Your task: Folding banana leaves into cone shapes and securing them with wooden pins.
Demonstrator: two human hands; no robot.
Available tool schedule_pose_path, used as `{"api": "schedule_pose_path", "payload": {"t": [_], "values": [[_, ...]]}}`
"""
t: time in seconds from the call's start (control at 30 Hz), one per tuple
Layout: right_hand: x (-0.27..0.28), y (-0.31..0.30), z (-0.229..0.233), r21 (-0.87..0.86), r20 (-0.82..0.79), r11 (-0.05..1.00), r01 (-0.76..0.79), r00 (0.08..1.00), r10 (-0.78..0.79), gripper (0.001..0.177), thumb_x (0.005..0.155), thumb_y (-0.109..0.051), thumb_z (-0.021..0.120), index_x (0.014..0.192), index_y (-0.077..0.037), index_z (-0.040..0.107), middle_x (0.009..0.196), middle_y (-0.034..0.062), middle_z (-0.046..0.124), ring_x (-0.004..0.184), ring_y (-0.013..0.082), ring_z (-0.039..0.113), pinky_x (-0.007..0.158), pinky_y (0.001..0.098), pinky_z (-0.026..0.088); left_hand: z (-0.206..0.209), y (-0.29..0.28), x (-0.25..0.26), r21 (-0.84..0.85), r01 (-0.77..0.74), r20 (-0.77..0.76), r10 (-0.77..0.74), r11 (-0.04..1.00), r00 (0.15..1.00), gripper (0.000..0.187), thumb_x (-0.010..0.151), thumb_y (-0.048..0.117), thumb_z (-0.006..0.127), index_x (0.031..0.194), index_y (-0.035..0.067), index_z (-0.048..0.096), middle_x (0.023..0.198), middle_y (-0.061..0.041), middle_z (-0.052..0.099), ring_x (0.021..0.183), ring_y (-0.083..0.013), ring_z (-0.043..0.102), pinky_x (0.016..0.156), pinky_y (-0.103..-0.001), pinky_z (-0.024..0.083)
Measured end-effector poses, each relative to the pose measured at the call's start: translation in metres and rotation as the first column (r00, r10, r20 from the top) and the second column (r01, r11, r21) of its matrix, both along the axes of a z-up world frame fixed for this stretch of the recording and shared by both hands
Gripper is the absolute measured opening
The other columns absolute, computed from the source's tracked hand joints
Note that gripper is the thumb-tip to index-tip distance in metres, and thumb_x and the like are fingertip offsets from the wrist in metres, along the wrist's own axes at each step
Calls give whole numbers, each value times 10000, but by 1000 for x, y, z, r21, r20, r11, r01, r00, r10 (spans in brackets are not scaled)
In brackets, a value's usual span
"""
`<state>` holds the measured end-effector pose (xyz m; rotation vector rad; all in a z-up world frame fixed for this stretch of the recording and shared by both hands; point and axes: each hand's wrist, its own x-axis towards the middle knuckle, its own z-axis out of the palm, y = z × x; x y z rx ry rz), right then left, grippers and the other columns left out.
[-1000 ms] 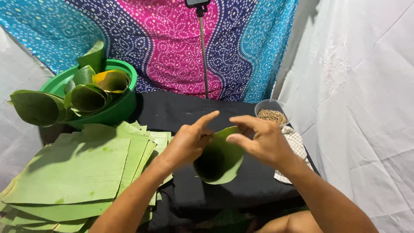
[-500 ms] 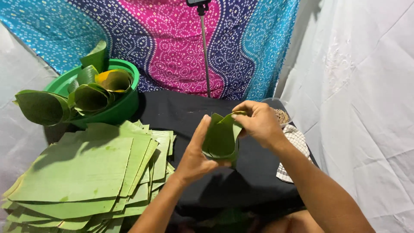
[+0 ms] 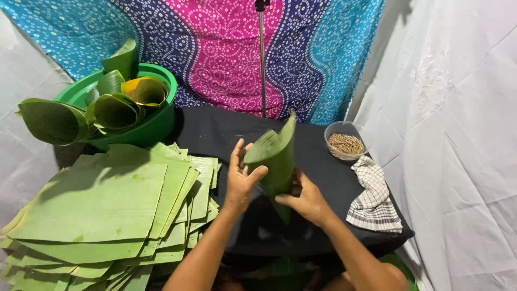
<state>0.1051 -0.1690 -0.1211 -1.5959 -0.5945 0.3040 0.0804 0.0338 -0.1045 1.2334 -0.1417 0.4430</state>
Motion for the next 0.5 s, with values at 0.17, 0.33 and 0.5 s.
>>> {"api": "schedule_pose_path", "payload": {"t": [0.17, 0.33, 0.5], "values": [[-20, 27, 22, -89, 39, 967, 237, 971, -234, 959, 749, -172, 851, 1574, -70, 374, 1371, 165, 640, 1234, 250, 633, 1056, 350, 492, -12, -20, 0, -201, 3, -53, -14, 980, 999, 1048, 827, 117, 795, 1615, 131, 104, 1425, -155, 525, 1261, -234, 565, 1048, -354, 493], [-30, 34, 2, 40, 59, 980, 193, 979, -195, 1039, 771, -131, 855, 1588, -67, 216, 1487, 195, 494, 1330, 237, 531, 1080, 336, 441, -24, -20, 5, -268, -32, -108, 3, 963, 994, 893, 908, 178, 752, 1620, 25, 236, 1357, -174, 574, 1178, -251, 592, 981, -367, 512], [-45, 43, 14, -85, 148, 920, 382, 918, -368, 983, 740, -103, 828, 1582, -107, 320, 1457, 162, 536, 1253, 249, 615, 1023, 340, 523, -3, -31, -15, -172, -171, -226, 130, 970, 965, 805, 925, 235, 738, 1530, 82, 229, 1326, -63, 551, 1177, -164, 596, 987, -313, 495]]}}
